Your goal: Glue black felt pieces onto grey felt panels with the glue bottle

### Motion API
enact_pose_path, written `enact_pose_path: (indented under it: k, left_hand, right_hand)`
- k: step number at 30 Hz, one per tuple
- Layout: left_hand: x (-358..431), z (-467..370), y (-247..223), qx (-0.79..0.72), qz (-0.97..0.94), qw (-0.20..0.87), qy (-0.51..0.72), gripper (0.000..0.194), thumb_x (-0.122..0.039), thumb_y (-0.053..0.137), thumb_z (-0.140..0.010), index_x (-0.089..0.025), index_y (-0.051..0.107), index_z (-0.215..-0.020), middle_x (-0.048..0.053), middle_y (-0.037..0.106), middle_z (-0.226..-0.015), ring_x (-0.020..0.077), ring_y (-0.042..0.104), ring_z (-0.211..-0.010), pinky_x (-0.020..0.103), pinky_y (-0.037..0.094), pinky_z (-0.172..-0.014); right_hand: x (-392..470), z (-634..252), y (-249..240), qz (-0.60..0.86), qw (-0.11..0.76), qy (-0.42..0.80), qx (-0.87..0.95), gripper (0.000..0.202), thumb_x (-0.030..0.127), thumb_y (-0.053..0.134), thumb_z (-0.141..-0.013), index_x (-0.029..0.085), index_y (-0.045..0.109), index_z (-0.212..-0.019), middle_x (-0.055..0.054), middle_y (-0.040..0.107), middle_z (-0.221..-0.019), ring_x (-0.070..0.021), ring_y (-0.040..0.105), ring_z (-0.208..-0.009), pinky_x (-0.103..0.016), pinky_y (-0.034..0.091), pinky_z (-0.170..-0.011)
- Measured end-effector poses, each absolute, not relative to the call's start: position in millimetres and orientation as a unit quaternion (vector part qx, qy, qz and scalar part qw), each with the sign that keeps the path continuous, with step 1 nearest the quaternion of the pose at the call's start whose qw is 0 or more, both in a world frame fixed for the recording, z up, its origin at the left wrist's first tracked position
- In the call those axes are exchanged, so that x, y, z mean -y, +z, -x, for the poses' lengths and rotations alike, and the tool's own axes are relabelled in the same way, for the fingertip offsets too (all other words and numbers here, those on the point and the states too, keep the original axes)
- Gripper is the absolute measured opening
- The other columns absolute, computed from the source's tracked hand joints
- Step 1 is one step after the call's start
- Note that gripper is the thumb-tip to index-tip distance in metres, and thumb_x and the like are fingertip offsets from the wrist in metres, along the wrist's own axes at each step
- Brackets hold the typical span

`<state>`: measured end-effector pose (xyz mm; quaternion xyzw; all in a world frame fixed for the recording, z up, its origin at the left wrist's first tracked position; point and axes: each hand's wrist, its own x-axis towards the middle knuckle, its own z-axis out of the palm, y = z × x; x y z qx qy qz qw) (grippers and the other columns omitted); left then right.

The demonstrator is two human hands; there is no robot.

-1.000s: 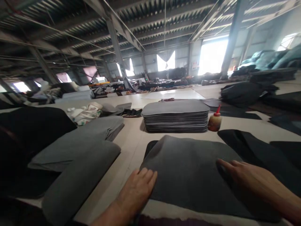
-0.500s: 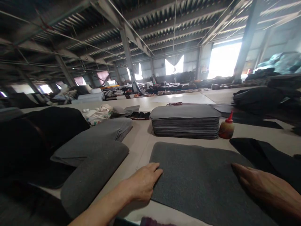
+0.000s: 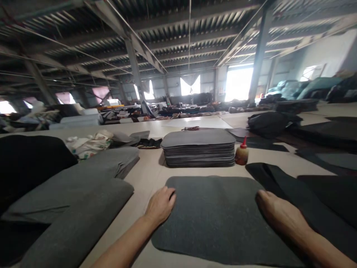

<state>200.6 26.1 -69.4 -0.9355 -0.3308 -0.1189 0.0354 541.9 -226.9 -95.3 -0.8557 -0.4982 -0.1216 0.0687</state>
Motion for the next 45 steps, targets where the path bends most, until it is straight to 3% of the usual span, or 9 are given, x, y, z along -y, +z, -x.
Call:
enact_pose_path:
  k: [6, 11, 14, 17, 24, 33, 39, 42, 45]
  left_hand:
    - [-12, -220, -36, 0.265, 0.951, 0.057, -0.152, 0.028, -0.017, 0.035, -0.099, -0.014, 0.063, -0.097, 0.012, 0.058, -0.100, 0.0284, 0.054, -0.102, 0.044, 0.045, -0.091]
    - [10, -296, -45, 0.152, 0.978, 0.002, -0.140, 0.028, -0.033, 0.050, -0.099, -0.022, 0.060, -0.122, 0.006, 0.059, -0.130, 0.0231, 0.049, -0.124, 0.037, 0.042, -0.107]
    - [10, -324, -69, 0.144, 0.982, -0.028, -0.115, 0.051, -0.050, 0.043, -0.101, -0.023, 0.046, -0.144, 0.006, 0.044, -0.153, 0.0280, 0.034, -0.143, 0.050, 0.032, -0.119]
    - [5, -331, -86, 0.165, 0.980, -0.047, -0.100, 0.059, -0.058, 0.033, -0.102, -0.025, 0.038, -0.150, 0.005, 0.036, -0.158, 0.0302, 0.027, -0.148, 0.060, 0.026, -0.120]
    - [-9, -310, -82, 0.204, 0.974, -0.049, -0.082, 0.062, -0.058, 0.042, -0.099, -0.024, 0.039, -0.150, 0.004, 0.031, -0.160, 0.0281, 0.024, -0.149, 0.054, 0.023, -0.123]
    - [-43, -211, -88, 0.295, 0.954, -0.006, -0.053, 0.064, -0.056, 0.033, -0.101, -0.019, 0.034, -0.153, 0.009, 0.024, -0.162, 0.0270, 0.021, -0.150, 0.052, 0.024, -0.123]
    - [-28, -170, -77, 0.348, 0.936, 0.054, -0.028, 0.054, -0.046, 0.038, -0.101, -0.022, 0.040, -0.150, 0.008, 0.034, -0.158, 0.0308, 0.028, -0.148, 0.062, 0.024, -0.120]
    - [-11, -153, -70, 0.323, 0.943, 0.066, -0.044, 0.049, -0.039, 0.041, -0.101, -0.023, 0.045, -0.147, 0.007, 0.031, -0.159, 0.0315, 0.024, -0.149, 0.062, 0.025, -0.120]
    - [3, -138, -77, 0.194, 0.979, 0.023, -0.060, 0.063, -0.047, 0.047, -0.100, -0.031, 0.023, -0.156, 0.007, 0.022, -0.162, 0.0303, 0.023, -0.149, 0.056, 0.036, -0.117]
  right_hand:
    - [212, -524, -57, 0.835, 0.073, -0.140, 0.527, 0.023, 0.019, 0.038, -0.099, 0.017, 0.060, -0.094, -0.011, 0.064, -0.094, -0.0238, 0.066, -0.085, -0.031, 0.046, -0.065]
    - [145, -486, -54, 0.753, 0.152, -0.091, 0.634, 0.037, 0.028, 0.034, -0.105, 0.014, 0.061, -0.127, -0.014, 0.061, -0.129, -0.0263, 0.055, -0.121, -0.039, 0.045, -0.102]
    - [122, -479, -74, 0.753, 0.132, -0.066, 0.642, 0.044, 0.033, 0.038, -0.105, 0.013, 0.053, -0.141, -0.014, 0.048, -0.148, -0.0295, 0.040, -0.139, -0.046, 0.034, -0.114]
    - [116, -481, -90, 0.776, 0.118, -0.046, 0.618, 0.056, 0.045, 0.038, -0.105, 0.013, 0.045, -0.149, -0.014, 0.036, -0.156, -0.0338, 0.030, -0.145, -0.055, 0.028, -0.116]
    - [128, -499, -92, 0.840, 0.101, -0.041, 0.532, 0.074, 0.065, 0.030, -0.102, 0.010, 0.040, -0.152, -0.020, 0.030, -0.158, -0.0360, 0.025, -0.147, -0.055, 0.022, -0.117]
    - [186, -537, -103, 0.881, 0.070, -0.068, 0.464, 0.076, 0.060, 0.037, -0.102, 0.001, 0.041, -0.149, -0.027, 0.032, -0.154, -0.0403, 0.027, -0.145, -0.054, 0.028, -0.115]
    - [218, -539, -93, 0.846, 0.023, -0.147, 0.513, 0.055, 0.036, 0.039, -0.103, -0.004, 0.054, -0.137, -0.029, 0.051, -0.139, -0.0407, 0.043, -0.135, -0.054, 0.036, -0.112]
    - [244, -530, -92, 0.794, 0.061, -0.167, 0.581, 0.053, 0.040, 0.042, -0.103, 0.007, 0.053, -0.142, -0.019, 0.048, -0.147, -0.0342, 0.038, -0.141, -0.052, 0.037, -0.116]
    - [273, -524, -112, 0.743, 0.101, -0.143, 0.646, 0.060, 0.051, 0.045, -0.102, 0.028, 0.034, -0.156, -0.006, 0.034, -0.158, -0.0291, 0.037, -0.142, -0.050, 0.047, -0.111]
